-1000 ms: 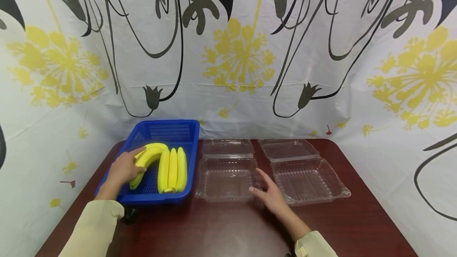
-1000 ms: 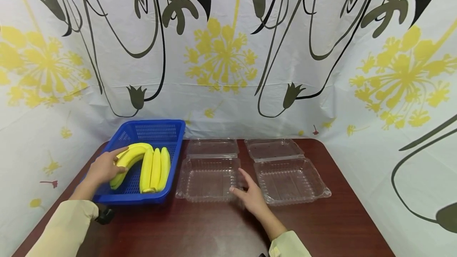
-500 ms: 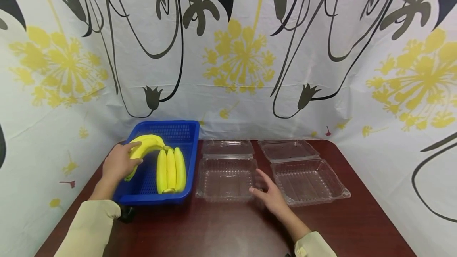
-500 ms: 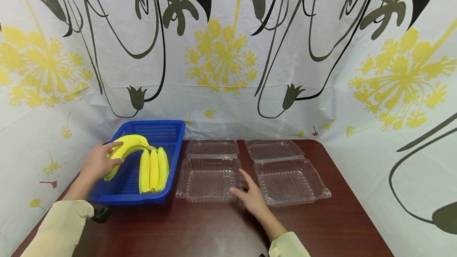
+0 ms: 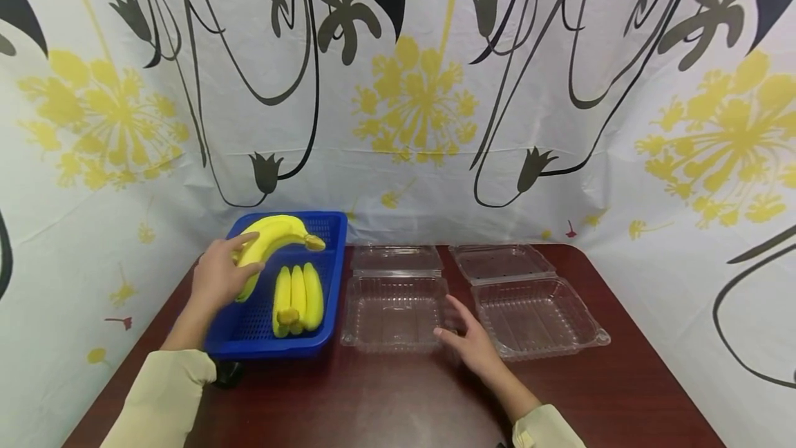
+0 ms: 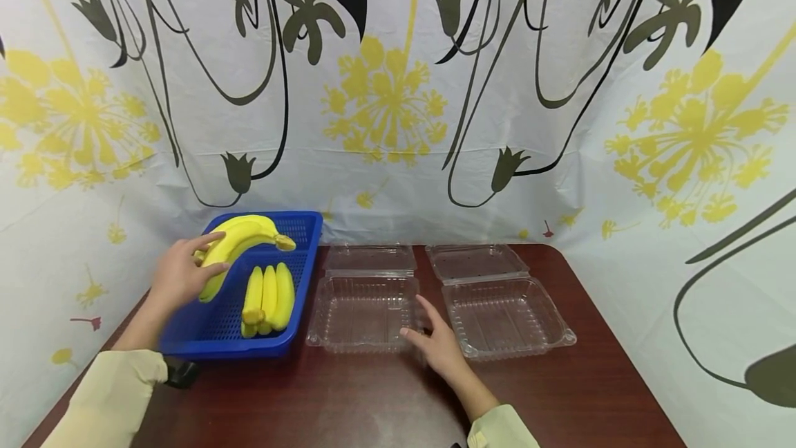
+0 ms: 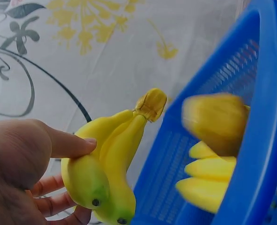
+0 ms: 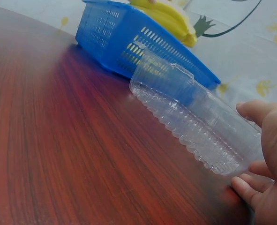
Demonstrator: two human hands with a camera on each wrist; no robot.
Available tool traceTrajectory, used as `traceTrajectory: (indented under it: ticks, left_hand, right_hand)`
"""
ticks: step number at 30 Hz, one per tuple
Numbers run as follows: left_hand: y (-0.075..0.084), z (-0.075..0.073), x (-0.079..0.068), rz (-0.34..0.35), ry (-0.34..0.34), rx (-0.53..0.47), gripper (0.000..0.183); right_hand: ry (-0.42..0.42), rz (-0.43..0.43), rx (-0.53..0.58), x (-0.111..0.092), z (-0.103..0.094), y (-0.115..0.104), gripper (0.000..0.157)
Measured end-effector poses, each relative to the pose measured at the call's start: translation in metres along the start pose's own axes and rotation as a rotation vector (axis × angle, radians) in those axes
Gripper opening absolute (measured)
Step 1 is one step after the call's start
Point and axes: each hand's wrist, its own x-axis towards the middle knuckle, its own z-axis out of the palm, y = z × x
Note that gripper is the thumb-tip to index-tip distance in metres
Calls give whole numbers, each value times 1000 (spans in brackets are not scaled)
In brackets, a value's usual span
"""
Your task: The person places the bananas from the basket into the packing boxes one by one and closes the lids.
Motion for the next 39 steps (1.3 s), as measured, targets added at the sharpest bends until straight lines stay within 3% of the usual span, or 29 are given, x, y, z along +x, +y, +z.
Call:
traceTrajectory:
  ticks: [17,39]
  left_hand:
    - [51,23,-11,156,88,-239,50]
    - [97,62,-26,129,95,-428,47]
  right_hand:
    - [-15,-4,6,2,-1,4,72]
    - [-3,-6,-9,0,0,4,73]
